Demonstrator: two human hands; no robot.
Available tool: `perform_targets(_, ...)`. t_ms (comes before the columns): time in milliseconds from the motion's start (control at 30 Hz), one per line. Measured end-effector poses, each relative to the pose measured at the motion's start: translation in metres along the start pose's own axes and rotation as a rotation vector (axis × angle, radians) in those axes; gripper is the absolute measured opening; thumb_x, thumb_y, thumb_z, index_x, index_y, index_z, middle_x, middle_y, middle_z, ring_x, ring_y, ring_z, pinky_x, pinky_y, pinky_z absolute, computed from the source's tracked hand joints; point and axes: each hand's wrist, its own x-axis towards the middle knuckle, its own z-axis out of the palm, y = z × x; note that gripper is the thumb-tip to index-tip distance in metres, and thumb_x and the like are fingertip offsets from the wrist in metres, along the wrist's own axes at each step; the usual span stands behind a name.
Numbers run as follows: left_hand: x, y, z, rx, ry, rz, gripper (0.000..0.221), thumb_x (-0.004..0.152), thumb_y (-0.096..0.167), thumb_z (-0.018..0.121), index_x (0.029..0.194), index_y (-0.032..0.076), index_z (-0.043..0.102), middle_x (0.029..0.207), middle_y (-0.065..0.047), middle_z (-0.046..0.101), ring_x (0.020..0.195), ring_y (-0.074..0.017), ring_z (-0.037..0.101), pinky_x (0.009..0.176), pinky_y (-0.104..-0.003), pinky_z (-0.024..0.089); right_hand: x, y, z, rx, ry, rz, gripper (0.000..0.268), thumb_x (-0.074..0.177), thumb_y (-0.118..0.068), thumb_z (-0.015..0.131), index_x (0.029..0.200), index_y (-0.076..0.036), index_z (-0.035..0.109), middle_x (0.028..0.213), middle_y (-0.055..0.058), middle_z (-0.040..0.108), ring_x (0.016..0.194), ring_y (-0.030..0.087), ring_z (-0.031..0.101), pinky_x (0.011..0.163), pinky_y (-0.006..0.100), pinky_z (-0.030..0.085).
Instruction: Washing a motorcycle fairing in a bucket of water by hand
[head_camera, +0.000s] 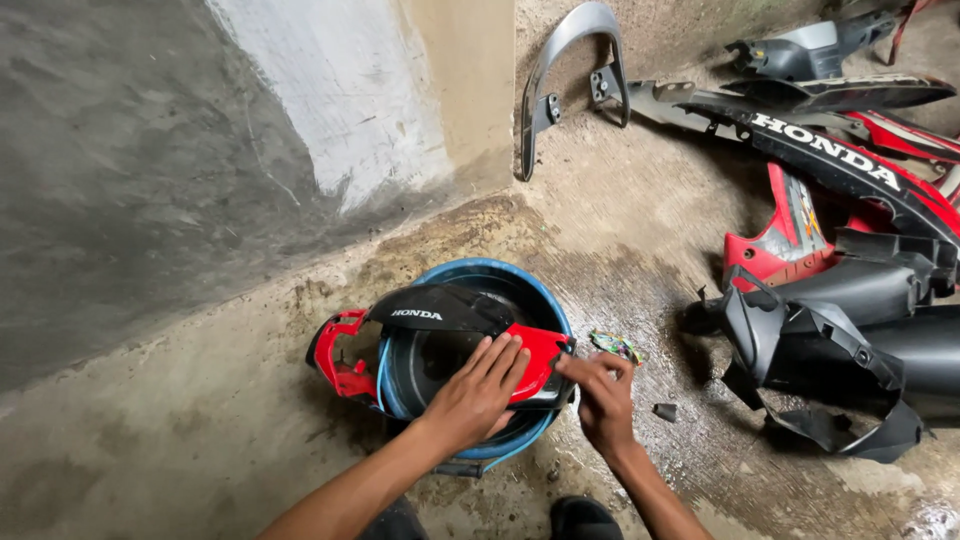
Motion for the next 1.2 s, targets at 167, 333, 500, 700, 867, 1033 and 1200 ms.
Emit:
perform_targets(167, -0.001, -0.001, 0.008, -0.027, 0.005, 0.004, 0.103, 0.073, 0.037, 0.086, 0.152, -0.008, 0.039, 0.155, -0.028, 0.044, 0.147, -0.0433, 0.039, 0.125, -0.053, 0.027, -0.013, -0.014, -0.002, -0.010, 0.013, -0.142, 0.027, 0.098, -0.001, 0.058, 0.114, -0.016, 0.074, 0.117, 0.000, 0.076, 0.104, 0.023, 0.057, 0.091, 0.035, 0.042)
perform_targets(333, -0.003, 0.002, 0.010, 0.003, 0.019, 0.005, 0.105, 0.070, 0.039, 0.087, 0.152, -0.007, 0.041, 0.153, -0.028, 0.047, 0.146, -0.0428, 0.041, 0.125, -0.053, 0.028, 0.000, 0.007, 0.005, -0.030, 0.040, 0.076, 0.040, 0.096, 0.011, 0.056, 0.116, -0.019, 0.073, 0.112, -0.004, 0.077, 0.103, 0.025, 0.054, 0.092, 0.036, 0.039)
perform_targets(500, -0.002, -0.003, 0.009, -0.002, 0.026, 0.005, 0.103, 0.071, 0.038, 0.085, 0.152, -0.007, 0.041, 0.154, -0.028, 0.046, 0.146, -0.0432, 0.040, 0.125, -0.053, 0.028, -0.005, -0.014, 0.009, -0.042, 0.050, -0.078, 0.029, 0.102, 0.000, 0.050, 0.113, -0.016, 0.072, 0.116, 0.000, 0.076, 0.103, 0.015, 0.068, 0.100, 0.035, 0.036)
perform_targets(700, -0.003, -0.001, 0.010, -0.019, 0.015, -0.010, 0.105, 0.070, 0.039, 0.086, 0.153, -0.007, 0.039, 0.155, -0.028, 0.044, 0.147, -0.0432, 0.039, 0.125, -0.054, 0.027, -0.011, 0.002, 0.013, -0.052, 0.055, -0.068, 0.023, 0.105, -0.016, 0.051, 0.112, -0.017, 0.073, 0.115, 0.000, 0.077, 0.103, 0.026, 0.054, 0.093, 0.035, 0.044)
perform_targets(867, -0.004, -0.002, 0.008, -0.039, 0.025, 0.000, 0.102, 0.070, 0.035, 0.087, 0.151, -0.008, 0.041, 0.153, -0.029, 0.046, 0.145, -0.0437, 0.041, 0.124, -0.054, 0.028, 0.009, 0.006, 0.011, -0.007, 0.049, 0.076, 0.030, 0.102, 0.003, 0.053, 0.116, -0.017, 0.071, 0.113, -0.001, 0.077, 0.108, 0.021, 0.060, 0.102, 0.036, 0.033)
perform_targets(1033, -0.002, -0.002, 0.008, -0.062, 0.021, 0.001, 0.102, 0.070, 0.033, 0.088, 0.151, -0.009, 0.040, 0.154, -0.029, 0.045, 0.146, -0.0446, 0.039, 0.124, -0.054, 0.028, -0.004, -0.030, -0.009, 0.029, 0.037, -0.061, 0.025, 0.098, 0.001, 0.059, 0.107, -0.016, 0.075, 0.111, -0.001, 0.079, 0.103, 0.018, 0.063, 0.092, 0.034, 0.040)
perform_targets(1200, -0.001, -0.002, 0.006, -0.022, 0.024, -0.008, 0.105, 0.069, 0.037, 0.088, 0.151, -0.007, 0.041, 0.153, -0.027, 0.046, 0.146, -0.0428, 0.040, 0.125, -0.053, 0.028, -0.011, -0.001, 0.000, -0.022, 0.014, 0.046, 0.030, 0.101, -0.001, 0.056, 0.118, -0.019, 0.073, 0.124, 0.000, 0.074, 0.104, 0.025, 0.051, 0.094, 0.037, 0.038)
